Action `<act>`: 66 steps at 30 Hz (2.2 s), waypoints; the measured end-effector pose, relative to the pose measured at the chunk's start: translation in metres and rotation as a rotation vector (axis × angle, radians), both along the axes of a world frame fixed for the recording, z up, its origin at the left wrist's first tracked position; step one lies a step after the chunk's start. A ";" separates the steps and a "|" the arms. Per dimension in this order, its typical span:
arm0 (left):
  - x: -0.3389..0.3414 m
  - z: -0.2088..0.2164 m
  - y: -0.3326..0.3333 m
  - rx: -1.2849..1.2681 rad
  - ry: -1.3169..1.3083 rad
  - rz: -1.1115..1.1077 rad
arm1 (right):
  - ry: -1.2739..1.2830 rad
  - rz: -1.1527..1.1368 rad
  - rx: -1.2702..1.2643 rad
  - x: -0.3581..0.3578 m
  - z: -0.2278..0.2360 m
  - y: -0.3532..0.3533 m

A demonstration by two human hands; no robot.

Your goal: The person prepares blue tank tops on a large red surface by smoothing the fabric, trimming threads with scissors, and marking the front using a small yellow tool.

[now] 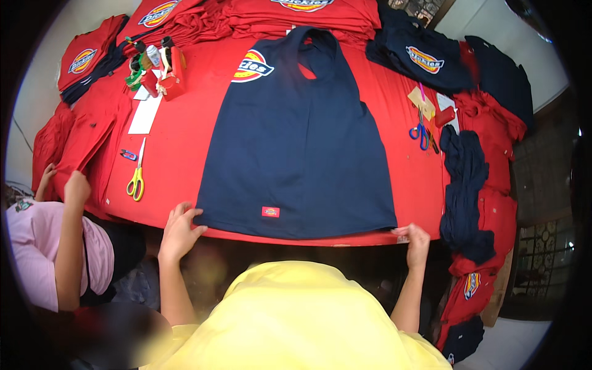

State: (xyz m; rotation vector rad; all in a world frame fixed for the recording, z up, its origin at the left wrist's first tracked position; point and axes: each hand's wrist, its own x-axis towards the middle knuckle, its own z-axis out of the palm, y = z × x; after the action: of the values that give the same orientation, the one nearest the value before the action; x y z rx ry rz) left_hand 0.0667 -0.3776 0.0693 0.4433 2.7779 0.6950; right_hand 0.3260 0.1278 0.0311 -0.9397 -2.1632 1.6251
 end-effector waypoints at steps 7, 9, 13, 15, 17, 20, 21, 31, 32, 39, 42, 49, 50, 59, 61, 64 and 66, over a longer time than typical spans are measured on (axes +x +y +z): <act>-0.019 -0.045 0.140 0.303 0.266 -0.284 | 0.166 0.319 0.980 -0.154 -0.003 -0.111; -0.019 -0.066 0.179 0.256 0.389 -0.505 | 0.145 0.481 1.104 -0.189 -0.034 -0.161; -0.047 -0.087 0.147 -0.019 0.520 -0.403 | 0.068 0.401 1.051 -0.187 -0.058 -0.141; -0.050 -0.083 0.147 -0.038 0.538 -0.396 | 0.052 0.383 1.077 -0.191 -0.059 -0.134; -0.046 -0.086 0.146 -0.020 0.519 -0.390 | 0.029 0.386 1.076 -0.186 -0.063 -0.136; -0.044 -0.083 0.147 -0.006 0.530 -0.393 | 0.058 0.351 1.057 -0.189 -0.060 -0.136; -0.044 -0.081 0.147 -0.004 0.539 -0.398 | 0.047 0.347 1.049 -0.185 -0.059 -0.139; -0.005 -0.082 0.177 0.307 0.444 -0.470 | 0.131 0.476 0.915 -0.166 -0.033 -0.153; -0.023 -0.085 0.197 0.257 0.492 -0.495 | 0.175 0.499 0.967 -0.190 -0.034 -0.146; -0.082 -0.088 0.212 -0.001 0.558 -0.270 | 0.059 0.417 1.067 -0.246 -0.050 -0.087; -0.090 -0.066 0.226 -0.082 0.385 -0.263 | 0.100 0.396 0.937 -0.265 -0.043 -0.081; -0.206 -0.085 0.291 -0.084 0.601 -0.323 | 0.156 0.416 1.151 -0.376 -0.053 -0.027; -0.222 -0.083 0.292 -0.155 0.604 -0.300 | 0.096 0.424 1.171 -0.384 -0.049 -0.020; -0.234 -0.092 0.268 -0.038 0.581 -0.326 | 0.086 0.406 1.200 -0.401 -0.053 -0.020; -0.212 -0.090 0.234 -0.103 0.645 -0.244 | 0.082 0.409 1.216 -0.402 -0.055 -0.018; -0.147 -0.073 0.159 -0.176 0.696 -0.095 | 0.082 0.403 1.181 -0.408 -0.057 -0.018; -0.095 -0.086 0.107 -0.146 0.557 0.059 | -0.062 0.445 1.114 -0.420 -0.018 -0.029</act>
State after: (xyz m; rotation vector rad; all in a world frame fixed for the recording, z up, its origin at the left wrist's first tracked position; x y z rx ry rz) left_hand -0.0287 -0.2709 -0.0167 0.6031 3.3442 0.4207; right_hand -0.0936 0.0992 0.0131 -0.1598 -2.8336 0.2630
